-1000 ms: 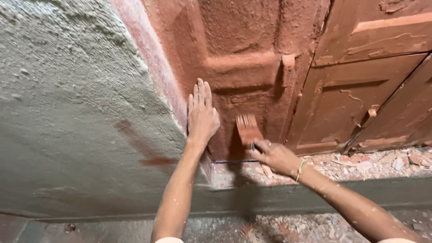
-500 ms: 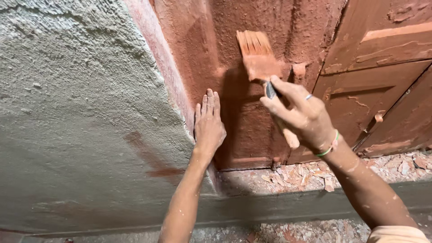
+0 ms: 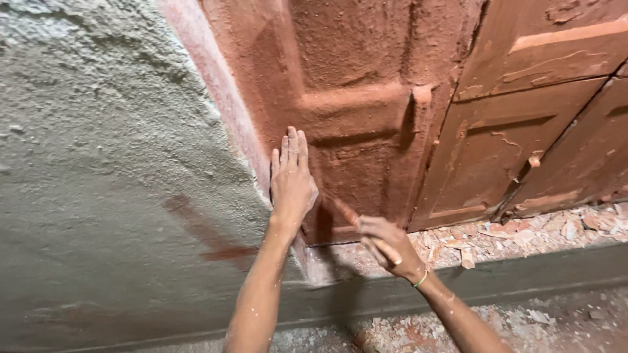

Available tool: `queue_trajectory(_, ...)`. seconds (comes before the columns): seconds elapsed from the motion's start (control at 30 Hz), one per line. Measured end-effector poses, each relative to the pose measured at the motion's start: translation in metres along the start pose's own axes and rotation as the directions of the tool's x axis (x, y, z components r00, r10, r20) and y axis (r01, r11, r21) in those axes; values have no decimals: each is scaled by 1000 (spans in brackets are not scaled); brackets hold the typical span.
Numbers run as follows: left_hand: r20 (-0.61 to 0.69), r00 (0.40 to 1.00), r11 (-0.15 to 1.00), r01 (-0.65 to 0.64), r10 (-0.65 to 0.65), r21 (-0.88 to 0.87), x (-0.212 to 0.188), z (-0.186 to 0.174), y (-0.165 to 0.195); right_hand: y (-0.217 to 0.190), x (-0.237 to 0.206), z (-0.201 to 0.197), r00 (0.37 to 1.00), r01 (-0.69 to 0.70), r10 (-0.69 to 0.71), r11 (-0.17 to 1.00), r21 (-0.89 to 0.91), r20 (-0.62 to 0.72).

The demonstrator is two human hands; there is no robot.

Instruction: The person paints a wooden paneled door with reddish-brown paint using a wide brush, steadying the door with their other hand. They work across different panels and edges of the door, reloading the brush from a paint container on the ledge and brushing paint over the recessed panels and frame areas.

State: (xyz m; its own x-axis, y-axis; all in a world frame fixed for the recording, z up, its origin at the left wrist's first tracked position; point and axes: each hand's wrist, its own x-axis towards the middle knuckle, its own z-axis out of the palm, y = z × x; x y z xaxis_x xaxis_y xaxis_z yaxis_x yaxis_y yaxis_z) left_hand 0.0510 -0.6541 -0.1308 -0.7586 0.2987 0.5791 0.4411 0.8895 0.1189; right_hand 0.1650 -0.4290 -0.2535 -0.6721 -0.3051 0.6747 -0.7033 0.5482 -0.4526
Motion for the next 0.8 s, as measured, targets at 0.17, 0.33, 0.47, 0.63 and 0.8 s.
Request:
queue_trajectory(0.17,-66,998,1000,-7,5,-27,-11,10,7,7,-8,-15,698,-37,162,981,191,-697)
queue_trajectory(0.33,35,995,983,99,-95,-154,-37,22,16,5,11,-7,536,-18,74,997,77,-841)
queue_trajectory(0.47,93,982,942,185,-165,-282,-48,22,19,-8,37,23,635,7,8,1000,16,-773)
queue_trajectory(0.63,-56,986,919,128,-160,-372,-52,3,21,-25,53,52,919,74,9,978,196,-393)
queue_trajectory(0.8,-12,990,931,125,-137,-343,-49,-3,24,-18,38,34,812,149,32,954,261,-583)
